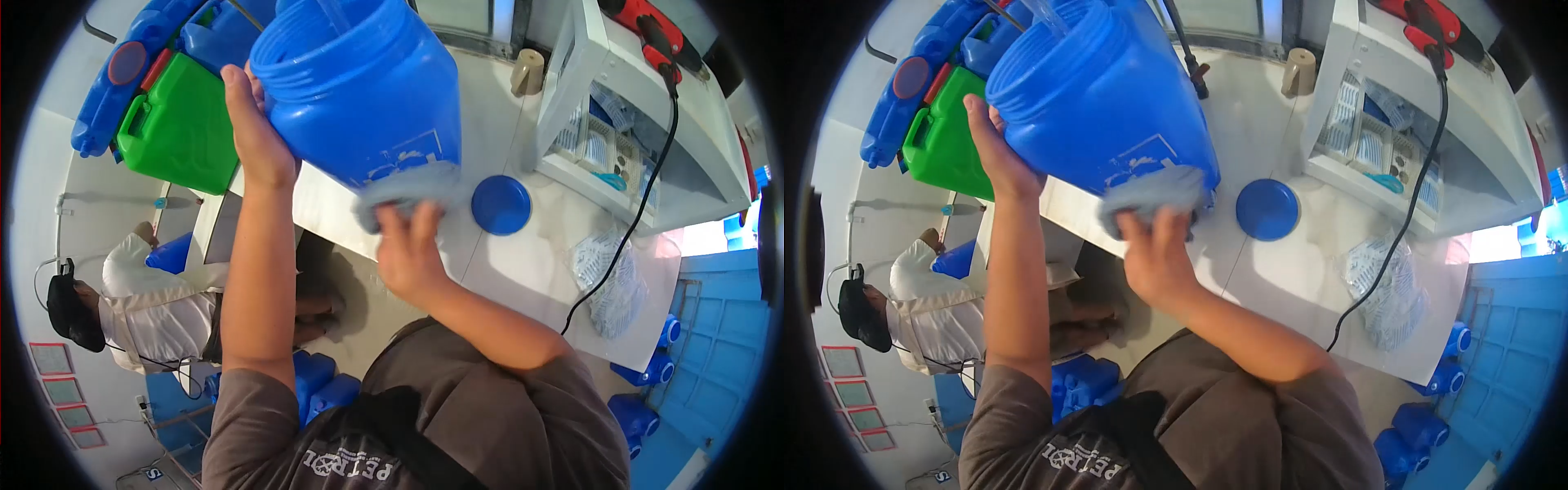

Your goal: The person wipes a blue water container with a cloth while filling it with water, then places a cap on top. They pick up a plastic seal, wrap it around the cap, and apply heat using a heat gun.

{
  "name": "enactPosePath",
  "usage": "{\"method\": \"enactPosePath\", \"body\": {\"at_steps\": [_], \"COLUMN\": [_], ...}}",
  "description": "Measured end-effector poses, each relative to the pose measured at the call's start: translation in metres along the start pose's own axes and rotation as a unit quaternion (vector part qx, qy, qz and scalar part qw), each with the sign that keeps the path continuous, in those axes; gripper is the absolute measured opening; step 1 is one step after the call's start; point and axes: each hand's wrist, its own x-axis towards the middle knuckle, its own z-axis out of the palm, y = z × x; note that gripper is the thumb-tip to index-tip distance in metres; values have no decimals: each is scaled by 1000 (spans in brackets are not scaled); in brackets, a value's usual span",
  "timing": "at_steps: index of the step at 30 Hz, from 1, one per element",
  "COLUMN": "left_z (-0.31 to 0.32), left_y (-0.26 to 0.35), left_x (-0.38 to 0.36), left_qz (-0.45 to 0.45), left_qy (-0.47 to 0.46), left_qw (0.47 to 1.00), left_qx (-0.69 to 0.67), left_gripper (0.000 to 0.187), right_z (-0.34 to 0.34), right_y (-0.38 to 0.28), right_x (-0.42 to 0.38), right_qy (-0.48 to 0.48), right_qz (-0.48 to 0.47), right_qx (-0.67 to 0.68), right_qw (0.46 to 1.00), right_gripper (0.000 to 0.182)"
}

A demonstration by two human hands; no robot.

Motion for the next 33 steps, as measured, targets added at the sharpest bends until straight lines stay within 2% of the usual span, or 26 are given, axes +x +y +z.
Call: {"method": "enactPosePath", "body": {"at_steps": [2, 3, 4, 5, 6, 8, 9, 10, 11, 13, 15, 17, 19, 20, 22, 23, 24, 25, 26, 27, 29, 30, 32, 33], "left_z": [-3, -3, -4, -5, -5, -4, -4, -4, -4, -2, 0, -1, -2, -3, -4, -6, -7, -5, -4, -4, 1, 1, 0, 0], "left_y": [-1, 0, 0, 0, 0, -1, -1, -2, -3, -3, -1, -3, -4, -4, -5, -6, -5, -5, -6, -7, -4, -4, -4, -6], "left_x": [1, 2, 1, 1, 1, 2, 3, 3, 3, 2, 0, 0, 1, 1, 1, 1, 1, 0, 0, 1, 0, 0, -1, -1], "left_qz": [-6, -4, -4, -8, -10, -11, -14, -11, -9, -6, -4, -8, -10, -7, -2, 1, 4, -8, -1, 3, 4, 12, 8, 15], "left_qy": [-3, -5, -7, -10, -13, -11, -5, -5, -3, -7, -2, 2, 5, 3, -2, -14, -24, -20, -22, -20, -18, -15, -25, -29], "left_qw": [1000, 1000, 1000, 1000, 1000, 1000, 1000, 1000, 1000, 1000, 1000, 1000, 1000, 1000, 1000, 1000, 1000, 999, 999, 999, 999, 999, 998, 998], "left_qx": [-1, -5, -5, 1, 6, 0, -1, -4, -2, -2, -8, -15, -21, -22, -24, -14, -4, -28, -31, -29, -34, -36, -53, -59], "left_gripper": [75, 75, 75, 76, 76, 77, 78, 78, 78, 79, 79, 78, 78, 78, 78, 77, 77, 76, 76, 76, 77, 77, 78, 78], "right_z": [29, 33, 30, 24, 15, -1, -11, -24, -40, -62, -86, -115, -118, -111, -80, -66, -45, 1, -9, -8, -19, -23, -55, -72], "right_y": [24, 34, 46, 58, 72, 96, 90, 85, 72, 32, 15, 12, 35, 43, 69, 88, 119, 184, 167, 164, 169, 150, 87, 71], "right_x": [4, -1, -8, -14, -20, -23, -7, 7, 26, 72, 132, 192, 248, 257, 256, 243, 223, 198, 168, 128, 95, 90, 98, 114], "right_qy": [96, 97, 19, -60, -59, -184, -181, -65, 52, 177, 252, 120, 9, 12, 48, 22, -5, -32, -79, -41, -81, -84, 102, 102], "right_qz": [-175, -172, -254, -329, -328, -293, -295, -203, -104, -59, -81, 72, 75, 73, 221, 243, 264, 235, 386, 405, 381, 373, 303, 300], "right_qx": [-149, -150, -243, -333, -337, -254, -258, -182, -98, 49, 171, 351, 418, 417, 353, 361, 369, 385, 488, 491, 296, 296, 377, 379], "right_qw": [969, 969, 936, 882, 881, 903, 902, 960, 988, 981, 949, 926, 905, 906, 908, 900, 891, 892, 779, 770, 872, 875, 869, 870], "right_gripper": [50, 50, 48, 48, 48, 49, 49, 47, 46, 43, 40, 45, 54, 54, 63, 66, 69, 75, 73, 67, 55, 55, 48, 48]}}
